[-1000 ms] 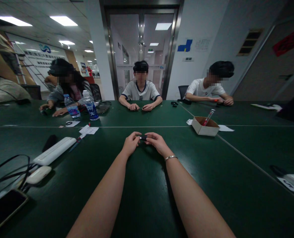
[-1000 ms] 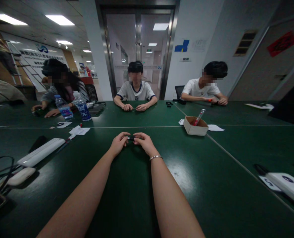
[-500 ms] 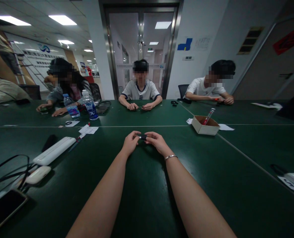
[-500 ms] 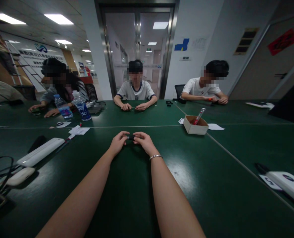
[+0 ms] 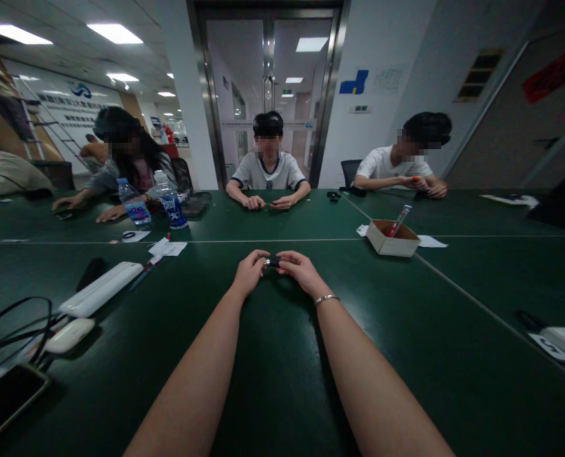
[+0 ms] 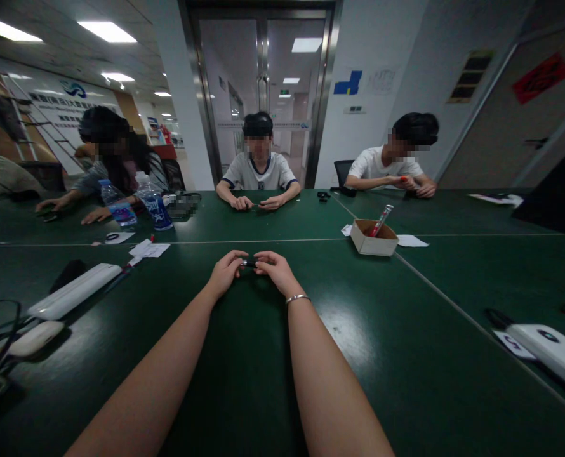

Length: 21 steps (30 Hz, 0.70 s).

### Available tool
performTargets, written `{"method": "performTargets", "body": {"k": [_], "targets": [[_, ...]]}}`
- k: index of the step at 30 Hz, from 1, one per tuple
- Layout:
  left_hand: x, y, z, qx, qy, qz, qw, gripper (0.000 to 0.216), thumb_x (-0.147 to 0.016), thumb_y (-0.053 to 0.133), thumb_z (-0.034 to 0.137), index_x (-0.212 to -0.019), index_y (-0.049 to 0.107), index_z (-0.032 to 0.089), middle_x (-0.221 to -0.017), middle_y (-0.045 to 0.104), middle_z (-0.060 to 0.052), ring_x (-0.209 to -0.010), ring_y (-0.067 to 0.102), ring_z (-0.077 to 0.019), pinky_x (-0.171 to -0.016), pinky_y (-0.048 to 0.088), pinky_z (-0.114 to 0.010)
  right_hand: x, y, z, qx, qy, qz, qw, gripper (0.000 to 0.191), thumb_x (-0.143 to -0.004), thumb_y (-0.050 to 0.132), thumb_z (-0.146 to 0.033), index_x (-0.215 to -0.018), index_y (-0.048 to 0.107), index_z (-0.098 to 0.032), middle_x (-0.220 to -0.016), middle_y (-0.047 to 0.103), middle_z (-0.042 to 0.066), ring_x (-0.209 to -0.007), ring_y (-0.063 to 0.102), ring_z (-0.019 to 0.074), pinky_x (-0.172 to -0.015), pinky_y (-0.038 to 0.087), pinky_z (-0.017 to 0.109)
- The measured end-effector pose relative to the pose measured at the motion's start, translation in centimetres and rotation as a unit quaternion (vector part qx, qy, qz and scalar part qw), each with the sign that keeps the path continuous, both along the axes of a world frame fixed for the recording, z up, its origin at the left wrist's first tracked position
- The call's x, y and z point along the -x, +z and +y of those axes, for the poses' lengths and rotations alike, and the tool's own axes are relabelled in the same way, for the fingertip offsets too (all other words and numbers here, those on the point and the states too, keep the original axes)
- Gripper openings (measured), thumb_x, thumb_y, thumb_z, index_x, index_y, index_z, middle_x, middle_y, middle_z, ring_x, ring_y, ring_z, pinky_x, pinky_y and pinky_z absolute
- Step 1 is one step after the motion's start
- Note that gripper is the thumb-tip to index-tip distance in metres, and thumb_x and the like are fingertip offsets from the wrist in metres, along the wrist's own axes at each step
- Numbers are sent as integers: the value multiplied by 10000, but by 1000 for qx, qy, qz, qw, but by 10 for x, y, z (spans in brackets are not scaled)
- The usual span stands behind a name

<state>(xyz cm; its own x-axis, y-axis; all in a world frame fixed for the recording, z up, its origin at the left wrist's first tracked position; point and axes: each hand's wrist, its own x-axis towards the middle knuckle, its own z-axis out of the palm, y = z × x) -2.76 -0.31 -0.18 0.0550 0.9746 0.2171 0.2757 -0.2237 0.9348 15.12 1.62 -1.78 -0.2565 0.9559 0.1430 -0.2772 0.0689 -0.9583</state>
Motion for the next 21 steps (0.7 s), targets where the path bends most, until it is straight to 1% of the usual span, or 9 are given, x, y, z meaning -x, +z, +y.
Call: {"method": "performTargets", "body": {"k": [3,9,11,15,17,21], "targets": [[0,0,1,-5,0,3,1000,275,-853,451,292,-1010,650,187,-679,560,9,-549,491,-105,-533,389,-216,1,1,-1,1,2,-1,1000,360,-593,840,-249,-925,717,-187,-863,652,24,-699,636,134,-662,551,245],[0,-1,0,-5,-8,24,1000,313,-898,414,370,-974,652,183,-627,541,12,-548,491,-112,-538,387,-216,1,2,-1,7,-2,6,1000,366,-577,845,-248,-914,719,-181,-845,656,21,-695,641,134,-657,550,234],[0,-2,1,2,-9,22,1000,324,-905,397,371,-995,646,185,-663,553,6,-546,490,-110,-533,389,-217,1,2,-1,8,0,4,1000,373,-578,846,-251,-920,716,-177,-844,656,21,-689,640,131,-658,550,234],[0,-3,1,-14,-13,12,1000,307,-872,440,285,-1116,604,201,-795,580,-4,-554,492,-99,-551,410,-221,0,2,-1,3,4,0,1000,378,-596,843,-252,-942,711,-179,-855,651,17,-710,646,136,-674,558,242],[0,-3,1,-23,-13,10,1000,320,-866,449,268,-1144,590,196,-795,575,-8,-563,493,-102,-555,413,-222,0,1,-1,1,5,-3,1000,371,-604,841,-251,-944,710,-184,-856,648,15,-711,648,136,-676,561,243],[0,-4,1,-21,-11,11,1000,311,-875,458,292,-1135,592,185,-761,568,-9,-576,498,-111,-545,404,-219,0,1,-1,-3,6,-8,1000,360,-621,833,-253,-951,708,-182,-860,646,18,-686,641,124,-675,563,244]]}}
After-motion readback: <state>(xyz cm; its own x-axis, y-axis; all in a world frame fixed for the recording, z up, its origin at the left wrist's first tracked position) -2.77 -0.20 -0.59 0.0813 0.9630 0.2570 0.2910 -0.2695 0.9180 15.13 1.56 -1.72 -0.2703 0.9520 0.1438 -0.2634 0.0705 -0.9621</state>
